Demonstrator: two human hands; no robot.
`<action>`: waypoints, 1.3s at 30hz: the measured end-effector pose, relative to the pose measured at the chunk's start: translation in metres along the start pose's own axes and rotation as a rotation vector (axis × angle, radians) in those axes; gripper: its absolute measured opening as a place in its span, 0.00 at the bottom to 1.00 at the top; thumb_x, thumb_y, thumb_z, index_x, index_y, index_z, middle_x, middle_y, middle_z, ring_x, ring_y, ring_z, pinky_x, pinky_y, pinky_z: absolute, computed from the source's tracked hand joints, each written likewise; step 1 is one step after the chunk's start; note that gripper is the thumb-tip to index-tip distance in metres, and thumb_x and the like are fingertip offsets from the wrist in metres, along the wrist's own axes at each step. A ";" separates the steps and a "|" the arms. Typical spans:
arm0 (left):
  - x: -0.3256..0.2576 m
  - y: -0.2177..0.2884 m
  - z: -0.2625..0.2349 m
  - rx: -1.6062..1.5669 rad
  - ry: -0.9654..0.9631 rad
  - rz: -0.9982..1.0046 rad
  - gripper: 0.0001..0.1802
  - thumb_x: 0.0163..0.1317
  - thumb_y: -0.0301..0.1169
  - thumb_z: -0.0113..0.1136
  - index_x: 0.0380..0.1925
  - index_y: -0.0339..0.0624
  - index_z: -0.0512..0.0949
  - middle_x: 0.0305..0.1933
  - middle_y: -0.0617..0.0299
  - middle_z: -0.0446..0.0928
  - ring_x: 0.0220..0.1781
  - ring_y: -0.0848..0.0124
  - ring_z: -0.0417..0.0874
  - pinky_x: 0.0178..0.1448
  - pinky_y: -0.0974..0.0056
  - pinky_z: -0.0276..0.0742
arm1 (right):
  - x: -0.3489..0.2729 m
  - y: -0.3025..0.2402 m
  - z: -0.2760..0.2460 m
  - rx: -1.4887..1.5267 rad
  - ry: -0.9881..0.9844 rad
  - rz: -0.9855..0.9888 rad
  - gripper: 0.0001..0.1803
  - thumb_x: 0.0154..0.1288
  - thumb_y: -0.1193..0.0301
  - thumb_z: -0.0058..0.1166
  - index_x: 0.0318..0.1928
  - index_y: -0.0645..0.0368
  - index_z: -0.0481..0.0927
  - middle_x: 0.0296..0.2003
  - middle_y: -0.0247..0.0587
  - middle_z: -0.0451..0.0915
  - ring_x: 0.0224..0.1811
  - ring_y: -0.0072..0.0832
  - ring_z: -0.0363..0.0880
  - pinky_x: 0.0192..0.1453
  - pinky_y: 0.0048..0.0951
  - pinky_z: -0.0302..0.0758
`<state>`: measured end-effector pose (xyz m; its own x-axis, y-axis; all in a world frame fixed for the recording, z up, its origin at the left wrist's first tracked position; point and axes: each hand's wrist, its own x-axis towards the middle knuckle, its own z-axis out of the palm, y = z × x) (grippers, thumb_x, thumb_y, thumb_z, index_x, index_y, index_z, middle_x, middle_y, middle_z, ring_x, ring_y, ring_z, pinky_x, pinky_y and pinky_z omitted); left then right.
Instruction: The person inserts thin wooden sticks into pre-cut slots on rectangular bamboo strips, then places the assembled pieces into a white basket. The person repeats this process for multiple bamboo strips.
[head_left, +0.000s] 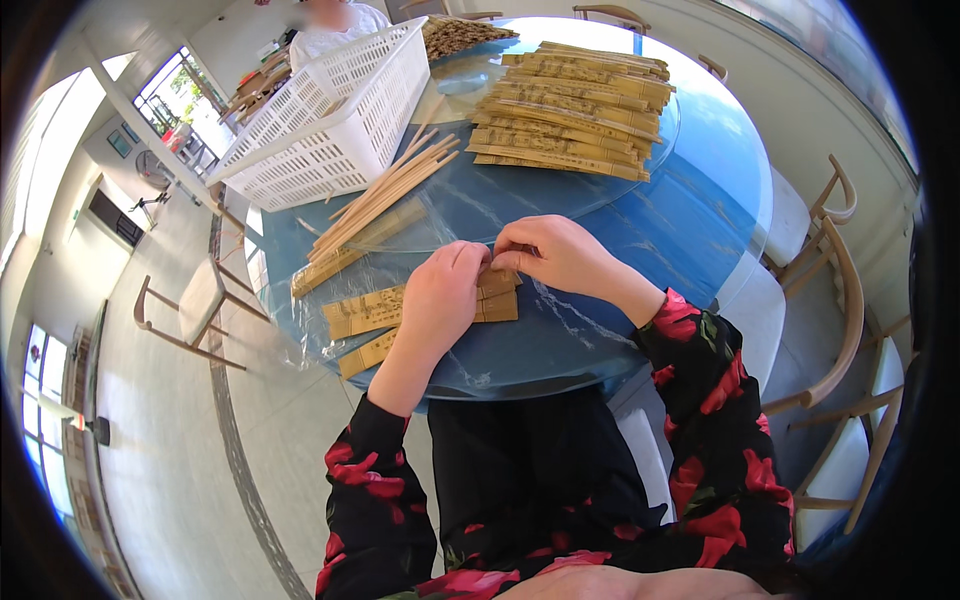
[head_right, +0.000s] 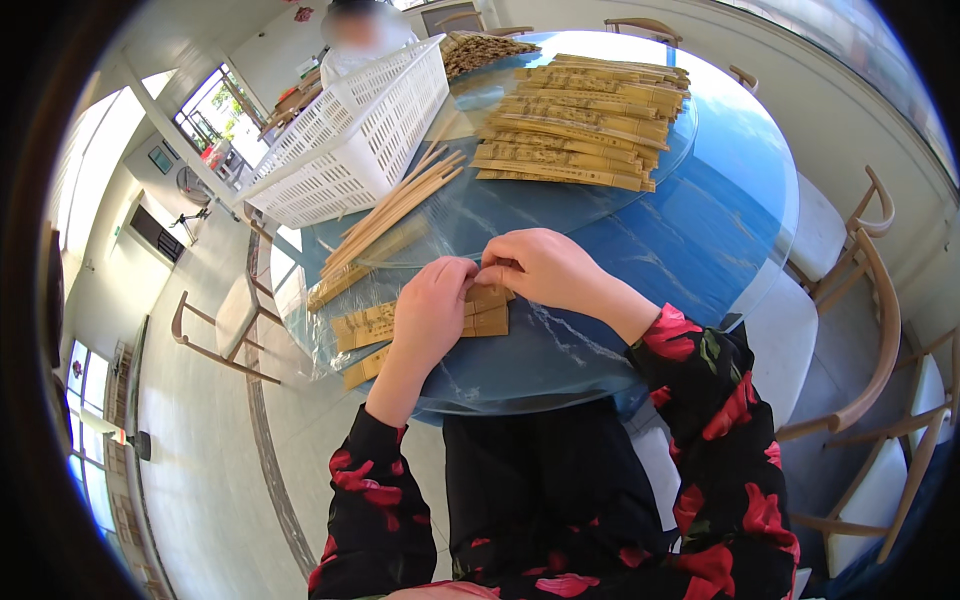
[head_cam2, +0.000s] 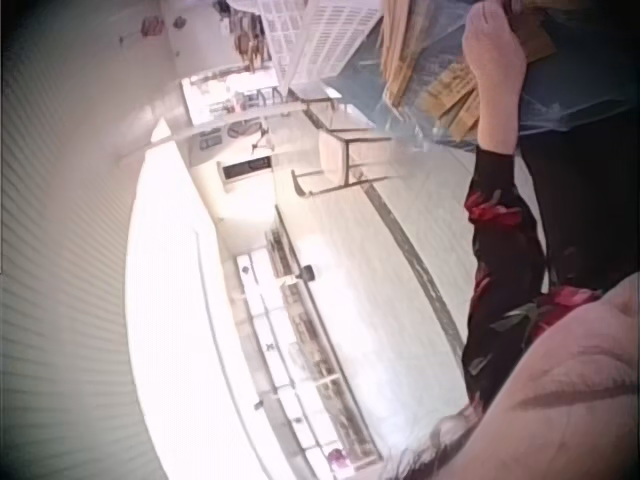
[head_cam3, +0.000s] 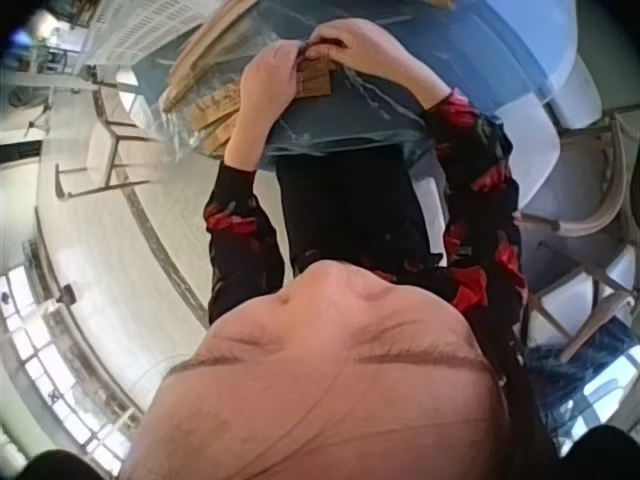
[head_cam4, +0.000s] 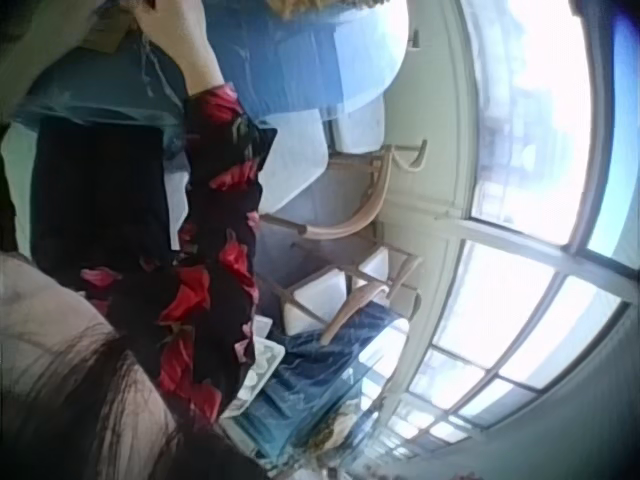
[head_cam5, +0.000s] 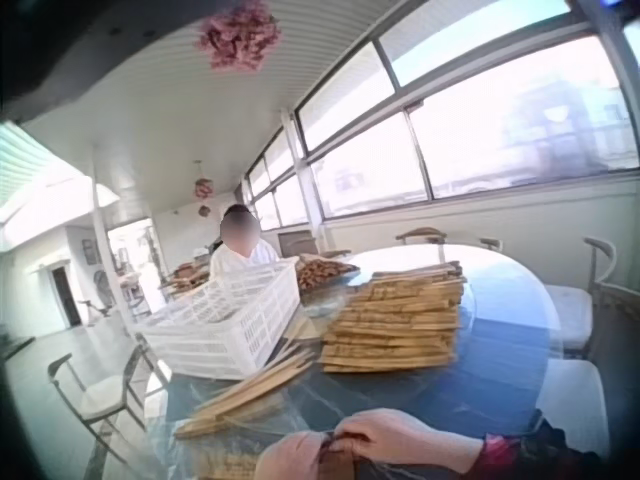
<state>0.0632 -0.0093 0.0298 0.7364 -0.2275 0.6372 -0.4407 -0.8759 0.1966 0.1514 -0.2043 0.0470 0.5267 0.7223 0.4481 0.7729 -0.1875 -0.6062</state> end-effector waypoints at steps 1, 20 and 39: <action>-0.001 -0.001 0.001 0.006 -0.038 -0.018 0.05 0.63 0.23 0.59 0.39 0.42 0.78 0.39 0.57 0.82 0.46 0.55 0.84 0.47 0.54 0.81 | 0.002 -0.004 -0.006 0.047 0.048 0.059 0.10 0.71 0.65 0.61 0.40 0.60 0.85 0.36 0.45 0.85 0.40 0.48 0.82 0.44 0.42 0.77; -0.005 -0.013 0.012 -0.042 -0.033 0.055 0.08 0.61 0.22 0.56 0.40 0.43 0.76 0.39 0.57 0.79 0.46 0.55 0.83 0.48 0.55 0.81 | 0.142 0.070 0.048 -0.910 0.029 -0.138 0.15 0.64 0.76 0.53 0.52 0.58 0.81 0.50 0.36 0.83 0.60 0.36 0.79 0.60 0.40 0.77; -0.002 -0.011 0.006 -0.092 0.090 -0.070 0.02 0.68 0.26 0.59 0.39 0.42 0.78 0.40 0.57 0.82 0.44 0.53 0.83 0.47 0.54 0.80 | 0.016 0.055 -0.055 0.376 0.278 0.274 0.11 0.79 0.71 0.48 0.56 0.54 0.79 0.29 0.30 0.76 0.31 0.18 0.70 0.38 0.21 0.68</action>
<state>0.0698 -0.0013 0.0219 0.7194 -0.1247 0.6833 -0.4386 -0.8443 0.3078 0.2223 -0.2395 0.0569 0.8045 0.4675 0.3664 0.4407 -0.0562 -0.8959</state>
